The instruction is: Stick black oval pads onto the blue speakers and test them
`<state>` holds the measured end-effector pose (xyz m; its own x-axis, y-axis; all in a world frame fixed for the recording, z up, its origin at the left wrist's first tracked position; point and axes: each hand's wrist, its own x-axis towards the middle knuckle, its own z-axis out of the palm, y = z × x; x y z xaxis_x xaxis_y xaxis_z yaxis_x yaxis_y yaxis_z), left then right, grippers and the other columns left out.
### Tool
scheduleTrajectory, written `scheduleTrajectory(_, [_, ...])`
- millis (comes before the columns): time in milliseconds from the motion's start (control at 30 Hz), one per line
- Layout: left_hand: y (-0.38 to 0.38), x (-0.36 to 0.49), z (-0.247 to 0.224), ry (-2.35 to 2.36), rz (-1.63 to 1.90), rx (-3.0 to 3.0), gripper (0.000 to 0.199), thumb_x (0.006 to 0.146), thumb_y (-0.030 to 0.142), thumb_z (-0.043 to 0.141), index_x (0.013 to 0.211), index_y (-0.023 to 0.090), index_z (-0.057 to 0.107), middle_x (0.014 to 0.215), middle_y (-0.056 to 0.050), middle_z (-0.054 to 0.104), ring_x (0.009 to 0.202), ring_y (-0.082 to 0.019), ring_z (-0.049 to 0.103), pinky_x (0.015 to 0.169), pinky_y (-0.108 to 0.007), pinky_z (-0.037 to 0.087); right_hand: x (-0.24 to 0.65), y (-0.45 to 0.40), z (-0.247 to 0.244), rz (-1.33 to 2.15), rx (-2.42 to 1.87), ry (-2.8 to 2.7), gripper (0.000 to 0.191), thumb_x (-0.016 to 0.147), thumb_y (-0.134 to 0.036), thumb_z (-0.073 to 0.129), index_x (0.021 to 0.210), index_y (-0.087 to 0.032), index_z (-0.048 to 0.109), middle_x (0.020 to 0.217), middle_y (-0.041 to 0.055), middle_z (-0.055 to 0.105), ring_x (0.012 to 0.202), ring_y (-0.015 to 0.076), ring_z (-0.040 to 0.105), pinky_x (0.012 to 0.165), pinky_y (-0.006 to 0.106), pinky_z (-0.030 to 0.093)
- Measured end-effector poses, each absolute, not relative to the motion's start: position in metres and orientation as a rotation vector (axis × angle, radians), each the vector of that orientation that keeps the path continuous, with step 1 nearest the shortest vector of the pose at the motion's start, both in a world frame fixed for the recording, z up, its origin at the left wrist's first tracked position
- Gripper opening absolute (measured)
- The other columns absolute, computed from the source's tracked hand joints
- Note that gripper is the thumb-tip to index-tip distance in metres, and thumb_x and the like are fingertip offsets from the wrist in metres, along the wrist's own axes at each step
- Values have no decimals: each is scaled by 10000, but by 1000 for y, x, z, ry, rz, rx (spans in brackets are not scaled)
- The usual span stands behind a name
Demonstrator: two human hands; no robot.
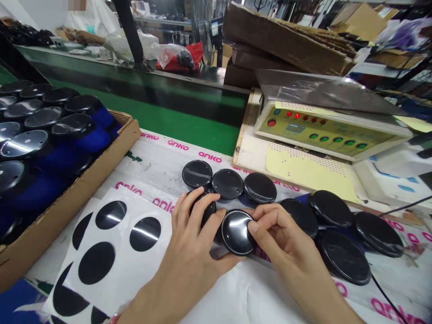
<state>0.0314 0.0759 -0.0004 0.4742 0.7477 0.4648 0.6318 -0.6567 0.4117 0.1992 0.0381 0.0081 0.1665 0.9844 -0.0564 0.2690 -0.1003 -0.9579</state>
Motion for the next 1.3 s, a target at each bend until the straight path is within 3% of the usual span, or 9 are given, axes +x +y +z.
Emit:
scheduleTrajectory(267, [76,31,-1,1196,953,2525,392,748,353,721,1062,184,559,1211,-139,517,1250,-355,366,1031,-582,321,200,36,3,983,-1532,-1263,191,903,-344,523,760,-234,461,930,23,489,802,145,553,631,247,493])
scheduleTrajectory(333, [76,30,-1,1206,949,2518,380,755,366,712,1053,183,562,1215,-135,514,1256,-346,361,1040,-564,320,200,35,0,1012,-1485,-1214,114,904,-342,528,874,-258,456,977,22,506,848,147,573,683,259,513])
scheduleTrajectory(467, [76,31,-3,1201,944,2521,364,776,381,688,1048,173,564,1207,-136,517,1261,-339,357,1051,-557,313,197,37,-2,992,-1532,-1314,333,853,-367,613,1123,-294,433,1074,33,549,1003,189,582,834,328,500])
scheduleTrajectory(567, [75,35,-5,1190,948,2536,401,755,389,710,1051,165,558,1200,-139,519,1266,-343,348,1054,-551,313,195,44,0,860,-1589,-1513,143,900,-362,544,983,-246,544,1032,40,578,956,191,586,797,314,488])
scheduleTrajectory(633, [74,32,-2,1201,920,2556,457,745,430,714,1071,162,538,1267,-151,480,1290,-355,313,1055,-558,313,196,46,3,730,-1586,-1595,142,952,-316,448,943,-241,569,1000,38,600,927,178,588,776,298,474])
scheduleTrajectory(767, [67,-8,13,1342,839,2474,472,863,428,574,1249,200,425,1402,-132,354,1301,-286,349,1015,-467,412,207,36,15,300,-1537,-1823,223,944,-221,440,1139,-251,544,1111,58,587,1010,184,567,863,305,439])
scheduleTrajectory(867, [59,-56,15,1505,745,2445,298,901,343,524,1182,253,491,1292,-70,491,1178,-232,500,915,-382,500,207,21,23,40,-1225,-2147,348,888,-179,506,1233,-215,522,1151,83,595,1097,204,538,938,308,416])
scheduleTrajectory(1000, [60,-94,-2,1485,609,2578,272,868,319,588,1122,232,548,1176,-49,618,1097,-250,566,888,-405,519,180,9,19,-56,-834,-2596,246,917,-229,494,1126,-203,622,1128,25,672,1108,201,562,972,309,420])
scheduleTrajectory(1300, [74,-96,-6,1255,818,2861,105,841,222,575,902,171,643,978,-60,728,884,-222,688,778,-325,564,159,8,17,100,-859,-2822,327,954,-284,432,1207,-165,602,1304,43,574,1199,234,529,1004,319,429])
